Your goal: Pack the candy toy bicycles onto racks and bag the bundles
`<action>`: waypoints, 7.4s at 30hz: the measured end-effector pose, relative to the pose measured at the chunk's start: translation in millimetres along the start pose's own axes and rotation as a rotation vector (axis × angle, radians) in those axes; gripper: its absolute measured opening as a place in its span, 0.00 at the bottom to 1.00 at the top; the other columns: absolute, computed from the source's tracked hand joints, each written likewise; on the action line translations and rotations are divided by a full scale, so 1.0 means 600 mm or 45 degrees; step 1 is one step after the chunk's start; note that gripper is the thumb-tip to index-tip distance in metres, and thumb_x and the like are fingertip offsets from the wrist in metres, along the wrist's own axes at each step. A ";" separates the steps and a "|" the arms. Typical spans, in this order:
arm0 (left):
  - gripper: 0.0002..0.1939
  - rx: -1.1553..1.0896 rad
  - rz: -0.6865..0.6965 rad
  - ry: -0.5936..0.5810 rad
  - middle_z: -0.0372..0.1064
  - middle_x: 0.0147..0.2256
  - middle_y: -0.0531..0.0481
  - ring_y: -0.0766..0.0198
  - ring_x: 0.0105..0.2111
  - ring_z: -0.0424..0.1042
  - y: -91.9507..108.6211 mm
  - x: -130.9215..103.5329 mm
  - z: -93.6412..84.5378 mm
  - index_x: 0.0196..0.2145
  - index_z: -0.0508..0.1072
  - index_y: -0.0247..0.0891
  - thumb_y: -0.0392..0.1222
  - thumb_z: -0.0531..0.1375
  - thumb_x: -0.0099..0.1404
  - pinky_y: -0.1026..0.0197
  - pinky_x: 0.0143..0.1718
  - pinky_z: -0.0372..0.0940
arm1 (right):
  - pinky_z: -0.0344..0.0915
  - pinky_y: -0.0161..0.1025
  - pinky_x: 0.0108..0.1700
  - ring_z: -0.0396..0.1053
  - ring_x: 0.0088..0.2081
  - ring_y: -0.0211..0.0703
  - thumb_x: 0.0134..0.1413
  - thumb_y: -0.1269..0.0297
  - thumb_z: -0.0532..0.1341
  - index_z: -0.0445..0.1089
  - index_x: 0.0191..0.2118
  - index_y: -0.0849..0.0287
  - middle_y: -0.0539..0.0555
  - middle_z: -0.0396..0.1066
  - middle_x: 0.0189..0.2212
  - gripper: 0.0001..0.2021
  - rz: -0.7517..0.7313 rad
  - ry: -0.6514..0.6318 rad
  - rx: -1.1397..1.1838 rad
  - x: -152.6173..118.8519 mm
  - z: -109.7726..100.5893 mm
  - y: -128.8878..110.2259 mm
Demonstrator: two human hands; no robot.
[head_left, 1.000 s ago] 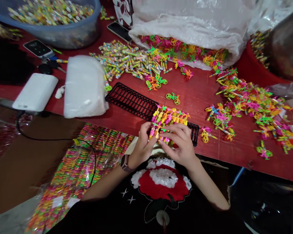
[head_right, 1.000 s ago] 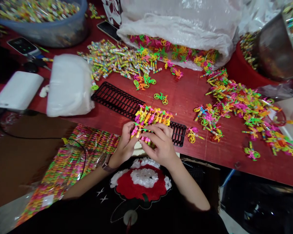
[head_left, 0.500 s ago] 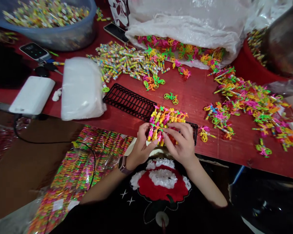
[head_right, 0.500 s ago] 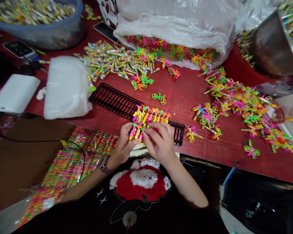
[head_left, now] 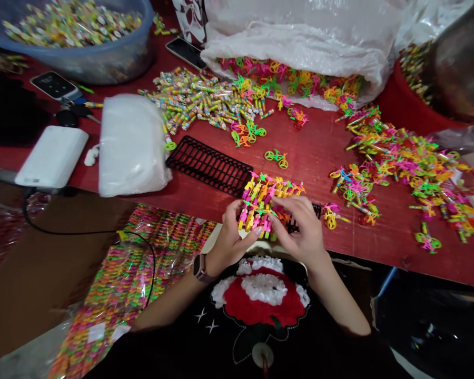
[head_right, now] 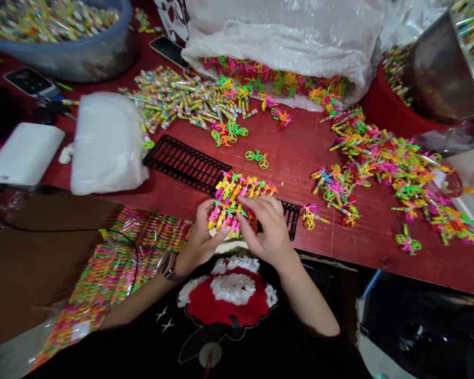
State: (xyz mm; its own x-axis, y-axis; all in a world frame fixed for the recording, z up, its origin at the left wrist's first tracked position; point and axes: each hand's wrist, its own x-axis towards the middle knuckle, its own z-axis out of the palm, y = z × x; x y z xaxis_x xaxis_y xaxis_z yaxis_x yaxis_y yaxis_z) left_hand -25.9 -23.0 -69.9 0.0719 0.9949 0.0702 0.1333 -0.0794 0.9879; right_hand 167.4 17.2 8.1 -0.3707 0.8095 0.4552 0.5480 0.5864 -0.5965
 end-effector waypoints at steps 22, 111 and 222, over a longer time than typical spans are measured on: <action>0.46 0.180 0.197 -0.094 0.59 0.63 0.36 0.47 0.63 0.67 -0.018 -0.005 -0.015 0.68 0.49 0.41 0.46 0.71 0.63 0.43 0.65 0.65 | 0.68 0.57 0.58 0.73 0.52 0.53 0.64 0.67 0.63 0.77 0.55 0.47 0.55 0.78 0.50 0.16 0.074 0.176 -0.119 -0.030 -0.060 0.018; 0.40 0.502 -0.024 -0.056 0.72 0.54 0.37 0.49 0.50 0.76 -0.031 0.007 -0.014 0.65 0.59 0.40 0.44 0.70 0.59 0.45 0.49 0.72 | 0.65 0.41 0.34 0.66 0.33 0.44 0.62 0.66 0.63 0.64 0.36 0.55 0.53 0.69 0.31 0.06 0.123 -0.025 0.140 -0.140 -0.007 0.104; 0.25 1.428 0.660 -0.548 0.62 0.68 0.40 0.49 0.69 0.59 0.162 0.108 0.120 0.70 0.56 0.37 0.47 0.47 0.81 0.41 0.72 0.45 | 0.65 0.45 0.49 0.64 0.46 0.53 0.64 0.76 0.58 0.76 0.37 0.61 0.61 0.72 0.39 0.10 0.542 -0.106 -0.334 -0.100 -0.046 0.119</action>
State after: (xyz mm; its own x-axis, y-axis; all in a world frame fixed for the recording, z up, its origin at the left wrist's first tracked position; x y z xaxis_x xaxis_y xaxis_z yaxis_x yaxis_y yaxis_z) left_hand 63.0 29.5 20.9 0.6435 0.7507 0.1496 0.7256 -0.6605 0.1930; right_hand 249.6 9.8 -43.5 -0.1260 0.9811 0.1468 0.8296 0.1854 -0.5266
